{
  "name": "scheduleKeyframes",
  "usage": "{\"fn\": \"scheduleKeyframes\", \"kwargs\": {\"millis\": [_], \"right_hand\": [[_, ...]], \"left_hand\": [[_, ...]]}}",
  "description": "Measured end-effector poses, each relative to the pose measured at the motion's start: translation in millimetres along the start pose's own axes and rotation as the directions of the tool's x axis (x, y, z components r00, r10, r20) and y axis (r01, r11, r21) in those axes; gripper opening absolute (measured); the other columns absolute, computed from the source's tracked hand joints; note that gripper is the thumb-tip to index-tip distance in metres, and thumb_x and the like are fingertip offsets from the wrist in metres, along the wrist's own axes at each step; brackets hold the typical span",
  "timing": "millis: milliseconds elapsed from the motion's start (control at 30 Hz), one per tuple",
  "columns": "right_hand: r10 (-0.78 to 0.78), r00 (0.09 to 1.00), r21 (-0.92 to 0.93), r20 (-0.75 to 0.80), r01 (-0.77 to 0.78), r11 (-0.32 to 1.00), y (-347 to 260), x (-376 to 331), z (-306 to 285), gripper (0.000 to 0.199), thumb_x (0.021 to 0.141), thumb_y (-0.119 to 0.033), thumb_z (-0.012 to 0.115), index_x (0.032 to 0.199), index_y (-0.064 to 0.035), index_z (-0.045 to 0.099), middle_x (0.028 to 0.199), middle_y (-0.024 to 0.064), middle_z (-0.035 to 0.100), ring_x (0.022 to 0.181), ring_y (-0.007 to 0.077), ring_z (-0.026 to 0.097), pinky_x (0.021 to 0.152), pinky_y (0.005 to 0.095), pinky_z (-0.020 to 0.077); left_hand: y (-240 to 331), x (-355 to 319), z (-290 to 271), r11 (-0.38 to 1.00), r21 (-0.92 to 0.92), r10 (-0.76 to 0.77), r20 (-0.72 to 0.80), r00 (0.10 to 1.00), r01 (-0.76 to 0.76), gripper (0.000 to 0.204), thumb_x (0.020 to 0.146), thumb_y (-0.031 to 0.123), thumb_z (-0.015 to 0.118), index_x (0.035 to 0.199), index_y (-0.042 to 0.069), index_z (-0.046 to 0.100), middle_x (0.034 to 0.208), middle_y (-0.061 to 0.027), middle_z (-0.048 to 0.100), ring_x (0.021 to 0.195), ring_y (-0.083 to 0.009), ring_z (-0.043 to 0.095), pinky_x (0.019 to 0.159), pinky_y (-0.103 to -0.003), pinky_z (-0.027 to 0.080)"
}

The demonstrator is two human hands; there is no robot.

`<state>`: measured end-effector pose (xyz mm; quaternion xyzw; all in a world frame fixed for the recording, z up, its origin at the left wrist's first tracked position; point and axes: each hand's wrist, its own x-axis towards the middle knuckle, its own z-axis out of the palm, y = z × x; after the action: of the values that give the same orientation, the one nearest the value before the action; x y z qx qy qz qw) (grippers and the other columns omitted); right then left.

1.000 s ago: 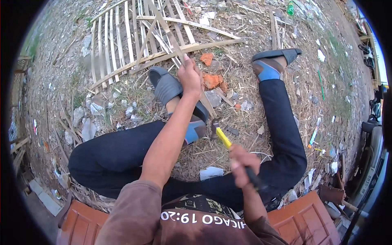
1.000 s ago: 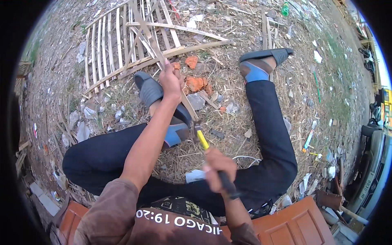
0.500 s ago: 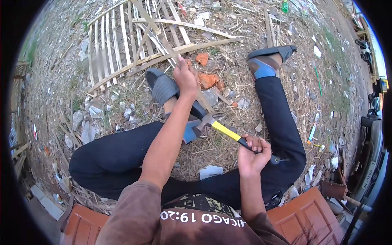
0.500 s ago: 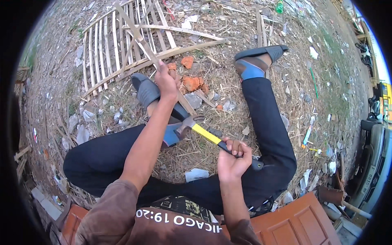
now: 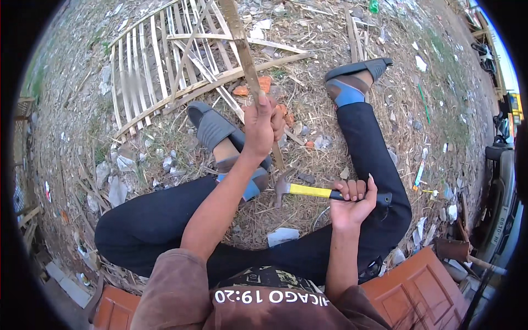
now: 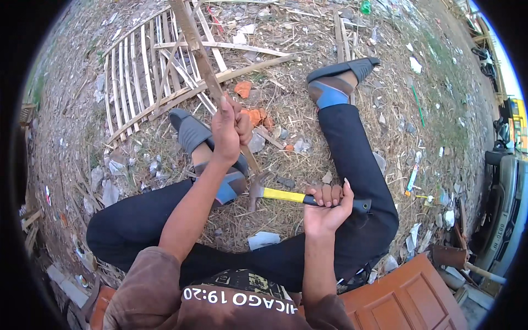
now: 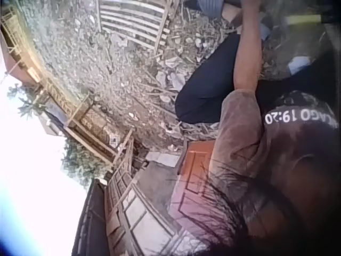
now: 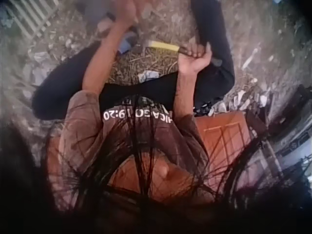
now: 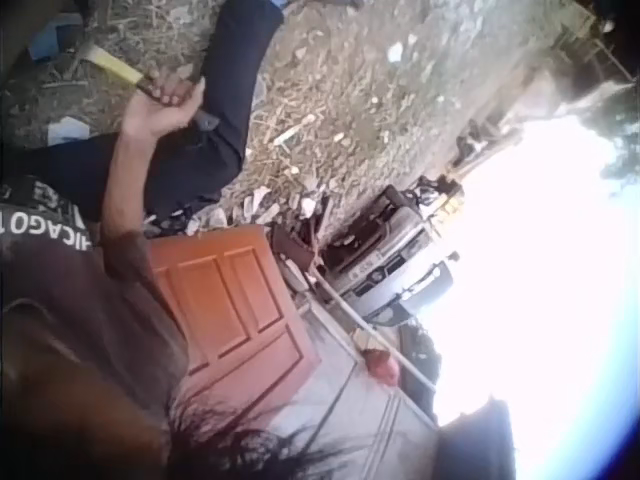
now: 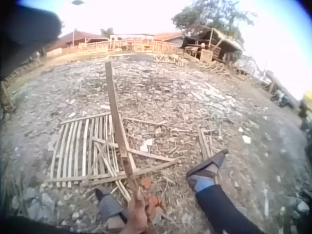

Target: The person constructs a star-shaped structure by assembling thin bamboo strips, securing joints with a hammer and small nails, and checking the alignment of the components.

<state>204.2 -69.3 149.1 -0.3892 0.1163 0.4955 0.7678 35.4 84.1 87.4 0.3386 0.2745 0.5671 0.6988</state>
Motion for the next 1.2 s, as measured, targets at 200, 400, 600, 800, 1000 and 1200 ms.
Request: {"fn": "scheduleKeyframes", "kwargs": {"millis": [200,400,600,800,1000,1200], "right_hand": [[-0.044,0.996,-0.074,0.074,0.05,0.996,-2.2,-5.7,3.9,0.048,0.096,-0.031,0.047,0.056,-0.017,0.025,0.052,-0.0036,0.019,0.051,0.0119,0.024,0.062,0.0317,0.0353],[-0.124,0.76,-0.315,0.638,0.404,0.859,30.7,-33.8,3.6,0.045,0.093,-0.023,0.048,0.055,-0.0112,0.027,0.049,-0.0016,0.027,0.048,0.0148,0.029,0.059,0.0338,0.0348],[0.15,0.42,-0.439,0.895,0.775,0.453,37.2,-51.6,17.4,0.038,0.077,-0.011,0.061,0.052,-0.0062,0.033,0.047,0.0035,0.036,0.043,0.0209,0.039,0.052,0.033,0.0375],[0.192,0.329,-0.38,0.924,0.833,0.403,44.4,-57.2,17.8,0.032,0.065,-0.006,0.068,0.051,-0.0089,0.038,0.049,0.0032,0.038,0.043,0.0222,0.04,0.046,0.0329,0.0302],[0.242,0.278,-0.35,0.93,0.873,0.341,55.3,-65.9,13.8,0.025,0.06,-0.009,0.069,0.053,-0.0088,0.045,0.051,0.0032,0.042,0.046,0.0217,0.045,0.047,0.0329,0.0333],[0.263,0.275,-0.353,0.925,0.878,0.324,65.8,-68.0,11.0,0.025,0.061,-0.009,0.068,0.054,-0.0082,0.043,0.052,0.0036,0.042,0.046,0.0218,0.043,0.047,0.0338,0.0321]], "left_hand": [[-4.9,-20.3,14.7,0.975,0.155,0.171,-0.056,0.984,-0.161,0.04,0.104,0.045,0.039,0.081,0.012,0.033,0.055,0.0044,0.028,0.042,-0.0051,0.025,0.038,-0.024,0.02],[-14.0,-12.4,10.6,0.916,0.328,0.331,-0.301,0.894,-0.229,0.037,0.105,0.04,0.042,0.082,0.011,0.037,0.055,0.0053,0.031,0.044,-0.0037,0.028,0.038,-0.023,0.022],[-10.4,-14.5,11.3,0.93,0.308,0.329,-0.462,0.823,-0.199,0.038,0.104,0.041,0.044,0.088,0.007,0.047,0.061,0.0077,0.034,0.051,-0.0019,0.031,0.045,-0.023,0.025],[-20.4,-20.5,15.3,0.918,0.363,0.34,-0.511,0.79,-0.16,0.038,0.104,0.04,0.043,0.09,0.006,0.048,0.063,0.0075,0.033,0.053,-0.0023,0.032,0.046,-0.024,0.024],[-21.2,-21.1,6.8,0.935,0.322,0.315,-0.573,0.757,-0.145,0.04,0.104,0.042,0.044,0.09,0.004,0.049,0.064,0.0078,0.033,0.053,-0.0032,0.032,0.047,-0.024,0.024],[-22.7,-22.6,6.4,0.951,0.301,0.251,-0.635,0.73,-0.065,0.041,0.104,0.042,0.044,0.091,0.003,0.051,0.065,0.008,0.033,0.054,-0.0029,0.031,0.047,-0.024,0.024]]}}
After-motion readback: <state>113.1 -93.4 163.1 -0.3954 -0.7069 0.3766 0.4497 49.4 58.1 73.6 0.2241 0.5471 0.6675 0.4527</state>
